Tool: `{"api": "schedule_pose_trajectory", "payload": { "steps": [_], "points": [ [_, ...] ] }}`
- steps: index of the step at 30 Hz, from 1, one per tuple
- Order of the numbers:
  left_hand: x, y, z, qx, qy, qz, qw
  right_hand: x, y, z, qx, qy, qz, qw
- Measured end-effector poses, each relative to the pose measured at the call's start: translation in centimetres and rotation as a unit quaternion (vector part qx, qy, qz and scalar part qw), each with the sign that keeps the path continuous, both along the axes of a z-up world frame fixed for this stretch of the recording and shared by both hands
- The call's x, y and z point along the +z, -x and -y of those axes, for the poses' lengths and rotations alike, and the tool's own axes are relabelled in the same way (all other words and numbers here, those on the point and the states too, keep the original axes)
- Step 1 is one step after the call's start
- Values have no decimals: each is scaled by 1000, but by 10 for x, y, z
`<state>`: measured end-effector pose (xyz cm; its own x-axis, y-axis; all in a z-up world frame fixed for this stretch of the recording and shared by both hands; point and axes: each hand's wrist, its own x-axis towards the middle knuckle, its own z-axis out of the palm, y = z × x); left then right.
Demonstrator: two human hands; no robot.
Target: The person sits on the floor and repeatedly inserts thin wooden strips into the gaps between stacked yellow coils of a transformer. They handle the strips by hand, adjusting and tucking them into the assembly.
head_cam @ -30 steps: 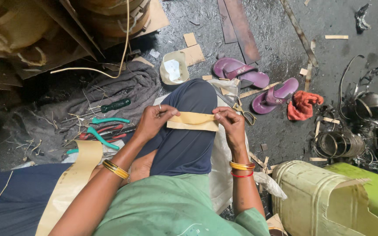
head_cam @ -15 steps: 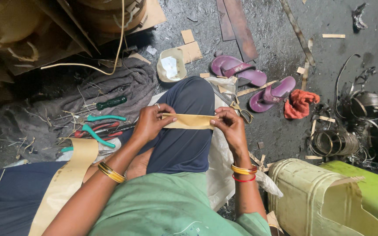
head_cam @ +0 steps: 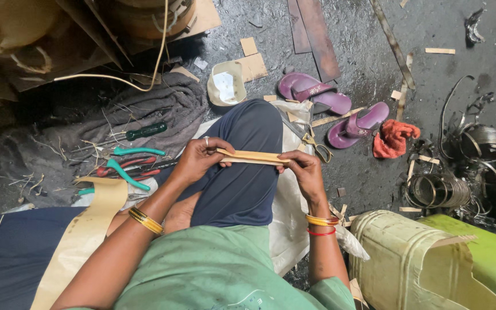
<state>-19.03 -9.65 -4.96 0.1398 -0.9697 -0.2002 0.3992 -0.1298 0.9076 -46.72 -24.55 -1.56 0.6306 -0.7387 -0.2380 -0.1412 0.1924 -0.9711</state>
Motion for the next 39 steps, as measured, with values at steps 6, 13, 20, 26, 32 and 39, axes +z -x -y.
{"api": "schedule_pose_trajectory", "payload": {
  "steps": [6, 13, 20, 26, 32, 39],
  "points": [
    [-6, 0, -4, -6, 26, 23, 999, -18, 5, 1, -3, -17, 46, 999],
    [23, -4, -12, -31, 40, 50, 997, 1, -3, -7, 1, -42, 103, 994],
    [46, 28, -4, 39, -46, 190, 980, 12, -32, -4, -134, 64, -45, 988],
    [52, 48, 0, 73, -103, 185, 975, 37, -68, -2, -197, 312, -301, 880],
    [48, 55, -5, 108, -104, 127, 981, 40, -120, -32, -14, 574, -160, 803],
    [31, 46, -36, 104, -135, -21, 985, 29, -151, -5, 19, 580, -227, 782]
  ]
}}
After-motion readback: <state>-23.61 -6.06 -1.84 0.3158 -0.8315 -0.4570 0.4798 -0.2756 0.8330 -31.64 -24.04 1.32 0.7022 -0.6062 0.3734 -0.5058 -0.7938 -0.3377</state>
